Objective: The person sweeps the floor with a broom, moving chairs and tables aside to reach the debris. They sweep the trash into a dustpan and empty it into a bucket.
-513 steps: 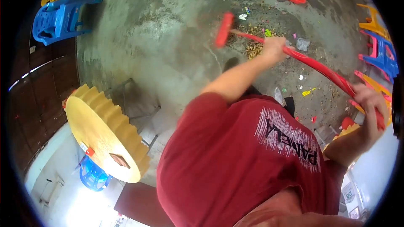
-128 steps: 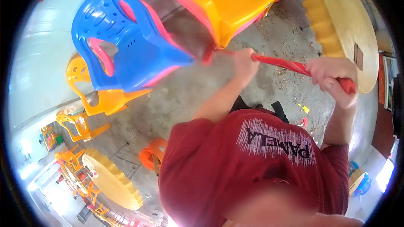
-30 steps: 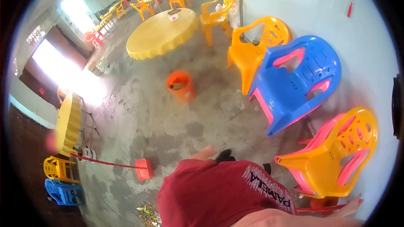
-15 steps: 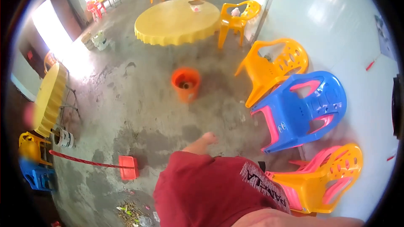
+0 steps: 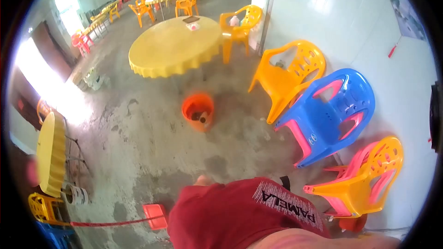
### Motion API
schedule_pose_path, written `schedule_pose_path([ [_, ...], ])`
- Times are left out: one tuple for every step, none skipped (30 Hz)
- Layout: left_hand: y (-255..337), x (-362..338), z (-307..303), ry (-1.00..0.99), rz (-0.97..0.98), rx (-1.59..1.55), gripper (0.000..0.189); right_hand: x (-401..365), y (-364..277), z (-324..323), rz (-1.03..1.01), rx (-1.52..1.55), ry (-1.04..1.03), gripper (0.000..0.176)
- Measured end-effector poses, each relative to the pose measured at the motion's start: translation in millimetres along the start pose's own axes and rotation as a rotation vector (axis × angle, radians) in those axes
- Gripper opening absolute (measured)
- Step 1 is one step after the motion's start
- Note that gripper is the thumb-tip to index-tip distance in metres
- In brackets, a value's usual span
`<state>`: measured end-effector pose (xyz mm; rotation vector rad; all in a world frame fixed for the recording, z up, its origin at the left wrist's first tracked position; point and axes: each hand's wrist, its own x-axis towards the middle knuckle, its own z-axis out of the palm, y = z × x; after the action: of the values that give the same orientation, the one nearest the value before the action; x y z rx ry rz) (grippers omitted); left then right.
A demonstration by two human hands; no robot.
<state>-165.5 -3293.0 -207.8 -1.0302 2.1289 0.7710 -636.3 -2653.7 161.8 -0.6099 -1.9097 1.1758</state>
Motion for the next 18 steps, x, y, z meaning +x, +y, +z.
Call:
schedule_pose_path([
  [7,9,-5,-0.012,0.088,0.026,0.031,2,3,-3,0.009,-0.009,0.009,0.047],
  [13,21,-7,-0.022,0.175,0.051,0.031,6,4,-7,0.016,-0.016,0.021,0.047],
  [17,36,-6,0.015,0.336,0.127,0.032,10,6,-12,0.020,-0.030,0.033,0.048],
  [36,39,-14,-0.023,0.454,0.284,0.033,13,7,-17,0.026,-0.041,0.047,0.048],
  [66,30,-33,-0.058,0.574,0.441,0.037,15,10,-21,0.031,-0.049,0.062,0.048],
  [76,49,-18,-0.043,0.604,0.094,0.037,17,11,-25,0.034,-0.058,0.071,0.048],
  [85,74,0,-0.042,0.657,-0.246,0.037,20,13,-29,0.037,-0.061,0.084,0.048],
  [101,82,4,-0.064,0.651,-0.282,0.037,22,13,-32,0.039,-0.068,0.099,0.049],
  [118,84,2,-0.092,0.601,-0.248,0.037,23,15,-37,0.041,-0.077,0.109,0.049],
  [135,87,2,-0.116,0.559,-0.217,0.038,24,17,-41,0.045,-0.088,0.120,0.049],
  [147,89,0,-0.135,0.549,-0.191,0.038,27,19,-45,0.050,-0.097,0.132,0.049],
  [156,93,-4,-0.148,0.544,-0.167,0.038,28,21,-50,0.054,-0.105,0.145,0.049],
  [162,97,-8,-0.157,0.539,-0.154,0.038,29,24,-54,0.055,-0.113,0.159,0.050],
  [168,100,-11,-0.160,0.536,-0.140,0.039,32,25,-59,0.059,-0.121,0.168,0.050],
  [174,104,-15,-0.160,0.533,-0.132,0.039,33,26,-63,0.059,-0.129,0.182,0.050],
  [178,108,-18,-0.156,0.529,-0.129,0.039,35,25,-67,0.054,-0.135,0.195,0.050],
  [180,109,-19,-0.152,0.524,-0.124,0.040,38,26,-72,0.051,-0.150,0.205,0.050],
  [181,112,-21,-0.148,0.519,-0.118,0.040,40,25,-75,0.051,-0.168,0.212,0.051],
])
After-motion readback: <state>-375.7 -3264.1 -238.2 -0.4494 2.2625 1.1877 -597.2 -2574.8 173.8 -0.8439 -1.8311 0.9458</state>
